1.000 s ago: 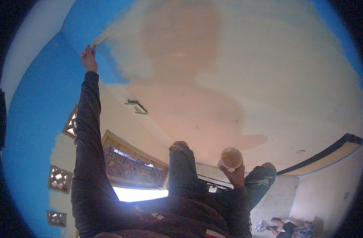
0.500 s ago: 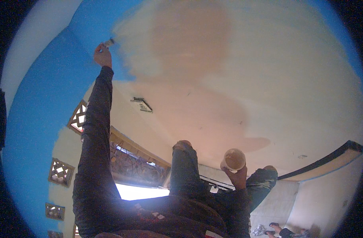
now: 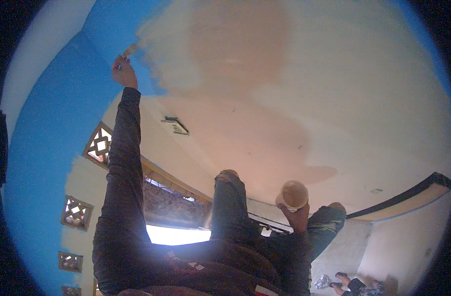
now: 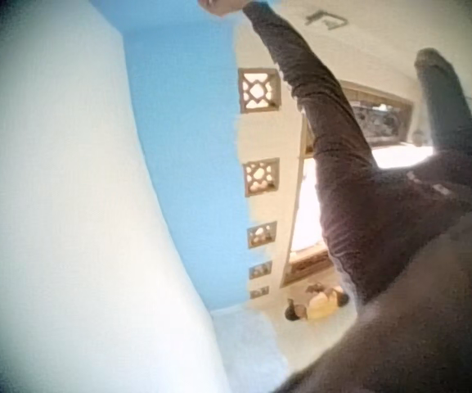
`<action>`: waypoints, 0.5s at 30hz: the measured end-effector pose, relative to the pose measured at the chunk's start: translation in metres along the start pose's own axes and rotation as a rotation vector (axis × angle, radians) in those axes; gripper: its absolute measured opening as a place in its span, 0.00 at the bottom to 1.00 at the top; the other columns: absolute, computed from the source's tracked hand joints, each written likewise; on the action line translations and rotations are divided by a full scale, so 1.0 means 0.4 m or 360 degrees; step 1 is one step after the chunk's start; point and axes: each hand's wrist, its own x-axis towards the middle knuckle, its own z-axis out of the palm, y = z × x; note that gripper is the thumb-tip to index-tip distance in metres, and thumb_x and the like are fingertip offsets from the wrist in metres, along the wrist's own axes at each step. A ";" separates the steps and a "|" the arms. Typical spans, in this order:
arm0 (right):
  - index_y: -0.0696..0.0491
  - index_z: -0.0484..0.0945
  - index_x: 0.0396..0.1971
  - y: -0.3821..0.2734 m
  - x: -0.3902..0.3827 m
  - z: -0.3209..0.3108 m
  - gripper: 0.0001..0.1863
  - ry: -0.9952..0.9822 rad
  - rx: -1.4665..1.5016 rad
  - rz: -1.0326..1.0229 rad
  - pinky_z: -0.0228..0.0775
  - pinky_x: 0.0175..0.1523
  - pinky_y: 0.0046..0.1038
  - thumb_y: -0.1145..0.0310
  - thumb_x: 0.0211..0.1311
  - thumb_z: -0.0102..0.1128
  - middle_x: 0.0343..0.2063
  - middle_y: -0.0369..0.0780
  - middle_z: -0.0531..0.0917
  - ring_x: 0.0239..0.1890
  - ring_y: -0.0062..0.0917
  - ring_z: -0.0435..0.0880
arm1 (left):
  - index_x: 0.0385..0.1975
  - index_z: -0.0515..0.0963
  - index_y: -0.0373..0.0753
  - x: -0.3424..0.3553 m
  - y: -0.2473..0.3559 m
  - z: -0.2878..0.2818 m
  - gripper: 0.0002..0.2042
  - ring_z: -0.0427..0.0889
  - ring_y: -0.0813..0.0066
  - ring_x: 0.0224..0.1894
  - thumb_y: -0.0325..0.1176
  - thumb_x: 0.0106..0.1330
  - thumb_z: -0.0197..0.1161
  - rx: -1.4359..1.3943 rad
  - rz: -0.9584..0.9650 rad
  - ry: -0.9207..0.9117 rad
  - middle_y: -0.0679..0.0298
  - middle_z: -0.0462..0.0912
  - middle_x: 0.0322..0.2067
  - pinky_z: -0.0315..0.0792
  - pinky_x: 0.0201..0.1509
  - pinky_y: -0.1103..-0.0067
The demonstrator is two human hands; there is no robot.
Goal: The person paints a ceiling with white paint using a small brush and a cup. They repeatedly dip the brush into the cup and apply paint to the ceiling surface.
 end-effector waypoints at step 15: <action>0.59 0.74 0.55 -0.010 0.011 0.017 0.34 -0.0081 -0.0010 -0.0014 0.75 0.59 0.36 0.71 0.46 0.78 0.49 0.44 0.83 0.53 0.32 0.83 | 0.32 0.86 0.34 0.012 0.053 0.160 0.11 0.87 0.59 0.30 0.36 0.65 0.65 0.0412 0.0634 -0.0218 0.52 0.87 0.28 0.78 0.36 0.71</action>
